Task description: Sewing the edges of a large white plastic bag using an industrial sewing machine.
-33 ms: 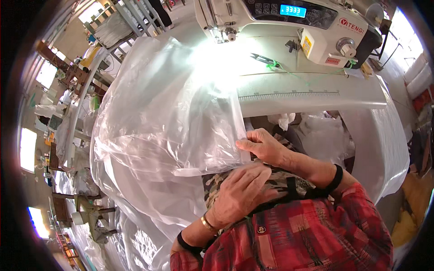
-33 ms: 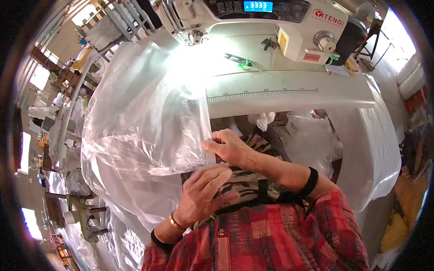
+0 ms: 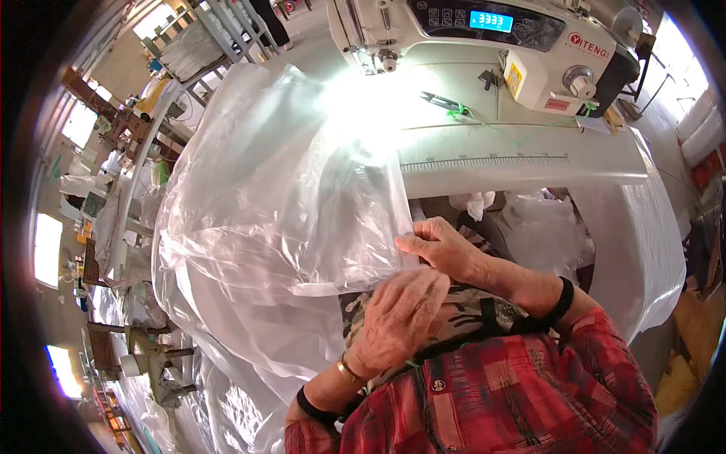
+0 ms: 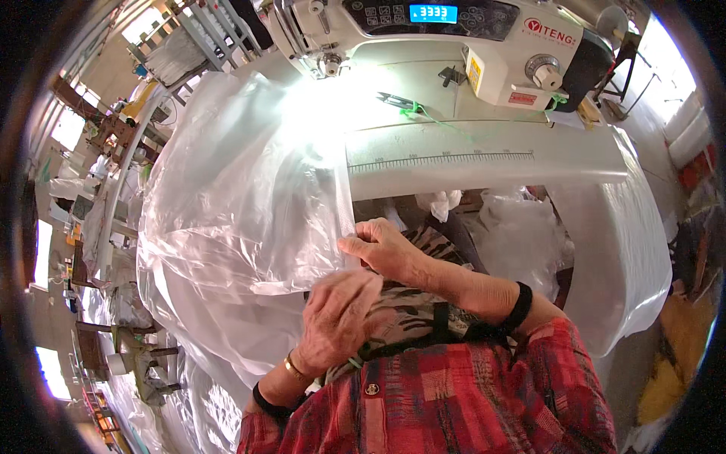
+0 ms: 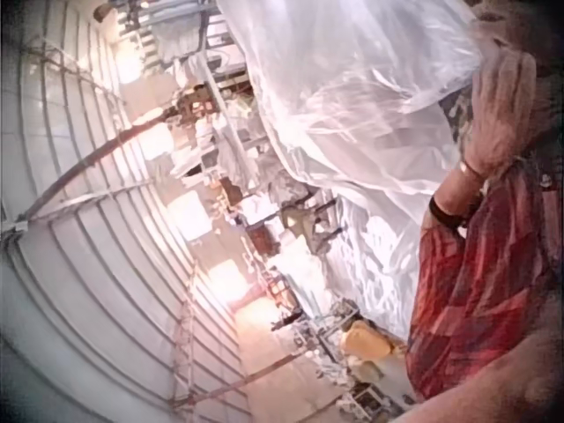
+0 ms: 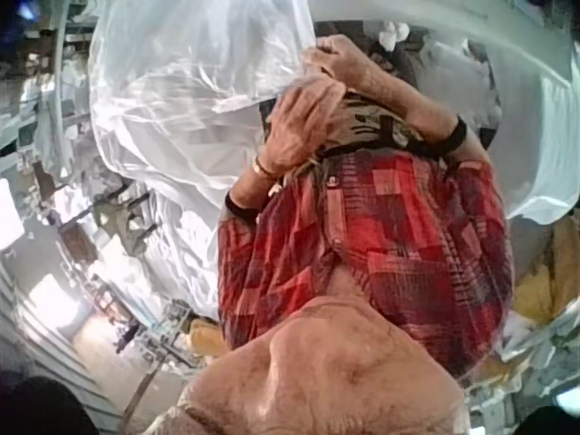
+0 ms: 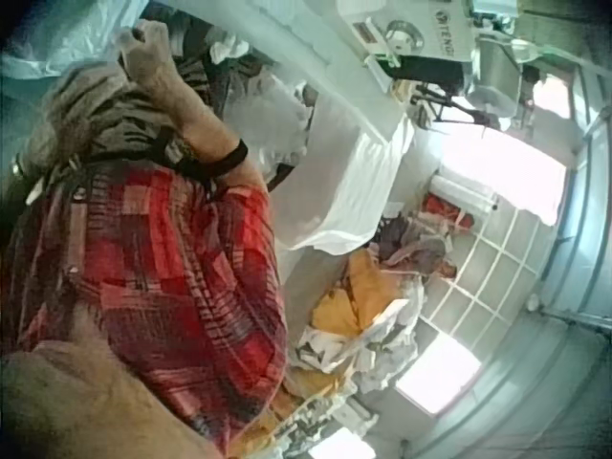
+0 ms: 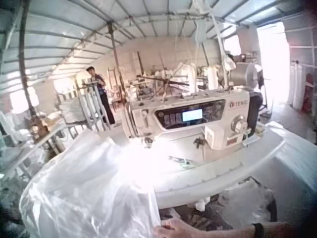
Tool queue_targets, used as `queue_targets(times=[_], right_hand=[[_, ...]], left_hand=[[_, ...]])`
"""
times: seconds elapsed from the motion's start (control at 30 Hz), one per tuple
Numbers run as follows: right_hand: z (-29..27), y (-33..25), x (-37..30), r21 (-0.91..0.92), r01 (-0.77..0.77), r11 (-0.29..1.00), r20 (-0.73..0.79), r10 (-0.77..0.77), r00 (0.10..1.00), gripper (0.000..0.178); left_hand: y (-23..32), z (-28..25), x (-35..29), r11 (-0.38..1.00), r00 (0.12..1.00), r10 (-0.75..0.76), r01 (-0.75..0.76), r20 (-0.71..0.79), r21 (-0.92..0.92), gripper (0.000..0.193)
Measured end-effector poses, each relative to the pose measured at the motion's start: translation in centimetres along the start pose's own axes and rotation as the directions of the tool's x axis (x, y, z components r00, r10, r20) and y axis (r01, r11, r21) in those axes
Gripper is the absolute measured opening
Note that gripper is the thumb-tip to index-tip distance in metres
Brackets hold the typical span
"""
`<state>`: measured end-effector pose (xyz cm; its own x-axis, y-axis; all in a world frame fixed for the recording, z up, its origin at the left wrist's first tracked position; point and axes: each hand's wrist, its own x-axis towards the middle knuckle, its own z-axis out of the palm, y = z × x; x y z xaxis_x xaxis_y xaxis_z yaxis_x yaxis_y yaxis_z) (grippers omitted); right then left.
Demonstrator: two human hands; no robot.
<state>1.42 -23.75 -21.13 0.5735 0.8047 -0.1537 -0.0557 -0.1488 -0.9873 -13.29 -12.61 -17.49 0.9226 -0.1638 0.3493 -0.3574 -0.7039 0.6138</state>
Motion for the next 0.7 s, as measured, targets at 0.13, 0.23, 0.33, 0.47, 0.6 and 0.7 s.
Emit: queue_targets(times=[0.13, 0.23, 0.33, 0.47, 0.6, 0.7], right_hand=[[0.9, 0.0, 0.0, 0.136, 0.008, 0.991, -0.033, -0.004, 0.999, 0.032], [1.4, 0.2, -0.2, 0.285, 0.009, 0.959, -0.032, 0.001, 0.999, 0.031], [0.5, -0.5, -0.3, 0.103, 0.107, 0.989, 0.001, -0.108, 0.994, 0.037], [-2.6, -3.1, 1.5, -0.755, 0.181, 0.63, 0.086, -0.179, 0.98, 0.038], [-5.3, -5.5, 6.3, -0.96, 0.156, 0.231, 0.025, -0.488, 0.873, 0.027], [-7.2, -6.0, 10.1, -0.969, 0.212, 0.13, 0.068, -0.681, 0.729, 0.031]], left_hand=[[-3.8, 0.3, 0.6, 0.858, 0.94, 0.316, -0.226, -0.128, 0.461, 0.043], [-6.1, 0.9, 0.4, 0.839, 0.919, 0.362, -0.248, -0.156, 0.484, 0.04], [-6.9, 1.3, 0.0, 0.829, 0.891, 0.403, -0.257, -0.211, 0.498, 0.029], [-7.0, 1.9, 0.0, 0.861, 0.936, 0.3, -0.183, -0.183, 0.475, 0.03], [-7.6, 2.5, 0.2, 0.889, 0.962, 0.222, -0.132, -0.16, 0.439, 0.029], [-8.4, 2.7, 0.2, 0.9, 0.968, 0.206, -0.129, -0.146, 0.416, 0.026]])
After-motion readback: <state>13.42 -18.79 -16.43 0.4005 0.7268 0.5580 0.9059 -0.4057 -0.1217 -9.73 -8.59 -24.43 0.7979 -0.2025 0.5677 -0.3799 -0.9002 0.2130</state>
